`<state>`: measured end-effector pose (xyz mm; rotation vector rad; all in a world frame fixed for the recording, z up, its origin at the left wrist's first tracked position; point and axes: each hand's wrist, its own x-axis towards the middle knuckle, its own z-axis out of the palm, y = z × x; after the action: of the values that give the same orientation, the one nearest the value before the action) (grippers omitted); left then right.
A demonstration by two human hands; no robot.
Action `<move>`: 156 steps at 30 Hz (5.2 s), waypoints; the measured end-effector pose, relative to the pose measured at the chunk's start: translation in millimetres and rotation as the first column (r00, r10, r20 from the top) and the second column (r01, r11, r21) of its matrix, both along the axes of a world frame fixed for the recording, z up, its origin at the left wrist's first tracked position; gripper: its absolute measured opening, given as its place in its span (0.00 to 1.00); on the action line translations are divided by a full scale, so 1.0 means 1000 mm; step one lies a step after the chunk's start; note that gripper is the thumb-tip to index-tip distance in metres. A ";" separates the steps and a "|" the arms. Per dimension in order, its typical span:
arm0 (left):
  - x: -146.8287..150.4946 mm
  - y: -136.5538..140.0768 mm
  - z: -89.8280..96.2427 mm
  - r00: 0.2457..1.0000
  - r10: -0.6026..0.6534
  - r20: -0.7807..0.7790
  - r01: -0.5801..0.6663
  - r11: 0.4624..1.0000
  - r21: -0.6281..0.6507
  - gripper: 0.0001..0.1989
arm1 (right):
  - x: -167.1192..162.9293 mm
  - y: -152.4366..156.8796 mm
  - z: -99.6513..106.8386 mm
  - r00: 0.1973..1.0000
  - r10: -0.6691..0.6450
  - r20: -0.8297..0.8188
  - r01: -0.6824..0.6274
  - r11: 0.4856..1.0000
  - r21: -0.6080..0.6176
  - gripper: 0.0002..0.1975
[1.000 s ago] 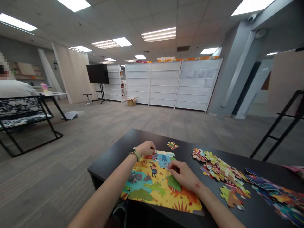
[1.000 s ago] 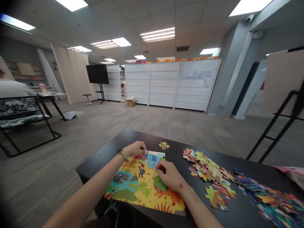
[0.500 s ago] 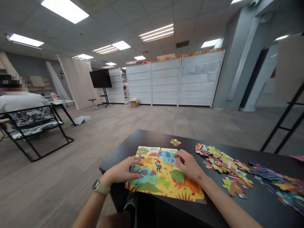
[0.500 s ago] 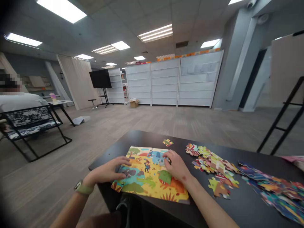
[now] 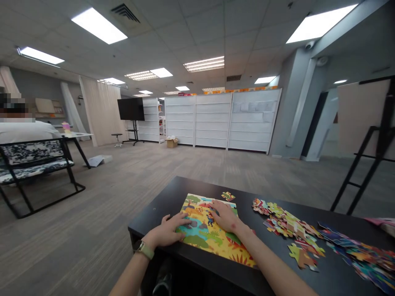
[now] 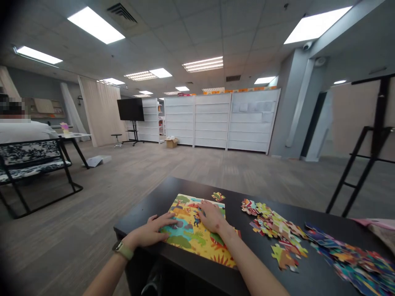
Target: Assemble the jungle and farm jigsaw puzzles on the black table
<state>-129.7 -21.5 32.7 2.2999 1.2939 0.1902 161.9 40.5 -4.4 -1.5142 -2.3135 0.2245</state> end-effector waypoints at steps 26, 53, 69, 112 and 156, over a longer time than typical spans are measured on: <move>0.105 0.036 -0.029 0.995 0.091 -0.039 -0.074 0.946 0.315 0.40 | 0.001 0.003 0.002 0.990 0.011 0.139 -0.004 0.999 -0.051 0.29; 0.128 0.046 -0.025 0.972 0.227 0.060 -0.233 0.898 0.373 0.31 | 0.079 0.103 0.025 0.855 -0.445 -0.266 0.426 0.895 -0.129 0.20; 0.100 0.055 -0.043 0.977 0.181 -0.110 -0.129 0.922 0.365 0.36 | 0.102 -0.011 0.005 0.884 -0.134 -0.448 0.059 0.982 -0.177 0.18; 0.101 0.055 -0.041 0.974 0.184 -0.134 -0.123 0.920 0.372 0.36 | 0.050 -0.056 0.028 0.956 0.048 -0.291 -0.124 0.960 -0.251 0.37; 0.098 0.058 -0.047 0.987 0.156 -0.033 -0.135 0.927 0.350 0.41 | 0.096 0.007 -0.011 0.968 -0.126 -0.219 0.152 0.983 0.104 0.09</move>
<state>-31.3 36.6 -14.8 2.5141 1.5706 0.4339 257.9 47.2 -15.7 -1.5072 -2.0101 0.1954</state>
